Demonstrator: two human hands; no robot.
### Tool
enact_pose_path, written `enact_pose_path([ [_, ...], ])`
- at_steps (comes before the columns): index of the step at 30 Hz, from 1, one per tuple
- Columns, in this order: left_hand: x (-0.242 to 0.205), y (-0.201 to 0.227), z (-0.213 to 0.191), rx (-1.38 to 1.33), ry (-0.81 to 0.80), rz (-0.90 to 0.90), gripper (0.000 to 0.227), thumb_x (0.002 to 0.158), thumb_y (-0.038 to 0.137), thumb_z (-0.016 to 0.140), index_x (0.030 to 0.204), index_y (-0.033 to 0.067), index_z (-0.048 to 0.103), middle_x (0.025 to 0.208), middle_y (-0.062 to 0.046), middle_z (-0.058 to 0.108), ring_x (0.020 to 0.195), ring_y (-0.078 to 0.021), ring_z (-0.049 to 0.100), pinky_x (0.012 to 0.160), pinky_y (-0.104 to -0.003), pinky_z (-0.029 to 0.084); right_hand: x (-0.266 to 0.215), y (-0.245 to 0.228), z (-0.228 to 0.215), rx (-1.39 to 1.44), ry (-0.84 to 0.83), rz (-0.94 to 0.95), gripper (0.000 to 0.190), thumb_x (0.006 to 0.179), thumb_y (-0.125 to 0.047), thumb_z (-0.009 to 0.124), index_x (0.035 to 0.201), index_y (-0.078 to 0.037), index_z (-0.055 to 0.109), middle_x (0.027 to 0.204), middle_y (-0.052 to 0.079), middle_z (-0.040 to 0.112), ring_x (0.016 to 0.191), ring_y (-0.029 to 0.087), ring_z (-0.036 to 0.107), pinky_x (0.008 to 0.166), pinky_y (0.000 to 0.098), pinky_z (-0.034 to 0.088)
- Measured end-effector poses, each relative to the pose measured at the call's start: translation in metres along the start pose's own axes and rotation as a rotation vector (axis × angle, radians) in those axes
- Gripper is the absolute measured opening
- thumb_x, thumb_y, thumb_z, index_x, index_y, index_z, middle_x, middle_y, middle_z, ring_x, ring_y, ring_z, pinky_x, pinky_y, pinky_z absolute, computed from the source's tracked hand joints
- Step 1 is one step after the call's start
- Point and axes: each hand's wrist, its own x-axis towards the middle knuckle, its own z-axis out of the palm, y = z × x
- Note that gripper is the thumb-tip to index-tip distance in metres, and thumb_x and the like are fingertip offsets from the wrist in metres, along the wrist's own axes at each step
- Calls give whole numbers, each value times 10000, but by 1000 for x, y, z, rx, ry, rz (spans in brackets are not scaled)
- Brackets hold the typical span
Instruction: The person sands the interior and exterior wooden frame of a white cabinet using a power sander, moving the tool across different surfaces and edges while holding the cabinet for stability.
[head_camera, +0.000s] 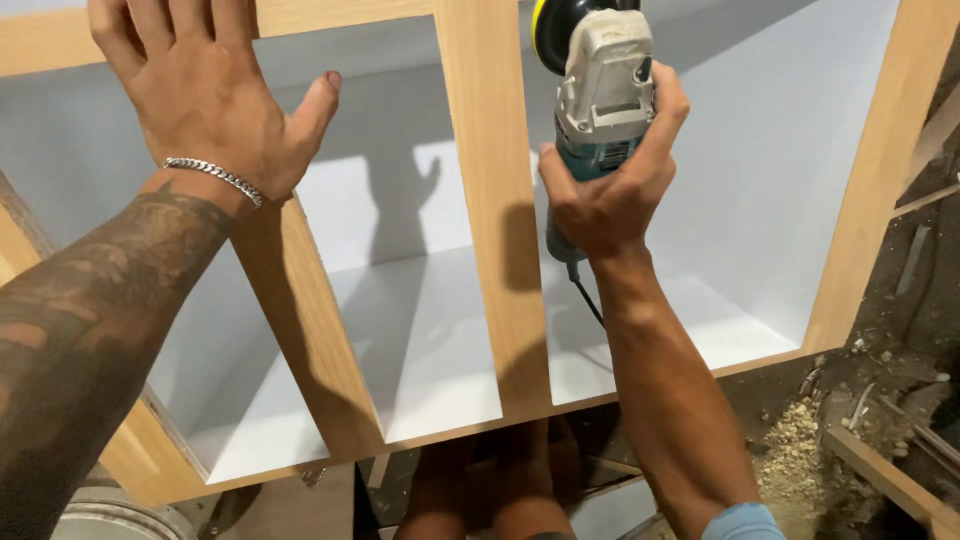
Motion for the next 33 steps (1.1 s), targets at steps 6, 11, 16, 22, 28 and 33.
enact_pose_path([
  [6, 1, 0, -4, 44, 1, 0, 860, 1231, 708, 796, 1532, -89, 675, 1550, -315, 612, 1407, -542, 464, 1227, -649, 238, 4, 21, -17, 103, 77, 148, 874, 829, -47, 849, 1570, -128, 393, 1164, 128, 667, 857, 249, 698, 679, 364, 662],
  [11, 2, 2, -8, 57, 35, 34, 778, 1218, 684, 820, 1415, -52, 660, 1506, -270, 607, 1314, -489, 498, 1172, -627, 301, 2, 17, -16, 233, 119, 93, 840, 852, 52, 782, 1572, -65, 365, 1285, 196, 585, 918, 290, 713, 736, 408, 726],
  [16, 8, 11, -22, -44, 54, 52, 753, 1161, 548, 816, 1502, -89, 606, 1437, -281, 587, 1237, -489, 478, 1109, -628, 300, -9, 12, 5, 32, 102, -8, 882, 819, -77, 858, 1570, -51, 396, 1300, 153, 629, 955, 292, 700, 779, 411, 665],
  [22, 7, 8, -20, 5, 26, 48, 744, 1186, 584, 805, 1462, -75, 594, 1439, -268, 580, 1214, -469, 466, 1109, -613, 306, -10, 10, 14, 47, 77, 46, 903, 792, -118, 881, 1558, -53, 408, 1374, 118, 615, 1029, 307, 686, 883, 417, 641],
  [28, 10, 10, -25, -65, 53, 64, 724, 1136, 505, 867, 1481, -60, 571, 1390, -231, 561, 1223, -463, 475, 1113, -616, 302, -5, 16, 12, 57, 68, 28, 896, 798, -103, 870, 1560, -27, 404, 1401, 144, 603, 1081, 325, 687, 938, 422, 644],
  [33, 10, 9, -26, -71, 76, 93, 773, 1127, 497, 871, 1540, -93, 589, 1405, -244, 565, 1247, -480, 488, 1111, -626, 298, 5, 25, -2, 62, 83, 42, 841, 799, -63, 846, 1522, -48, 417, 1232, 110, 619, 881, 265, 635, 748, 389, 609],
])
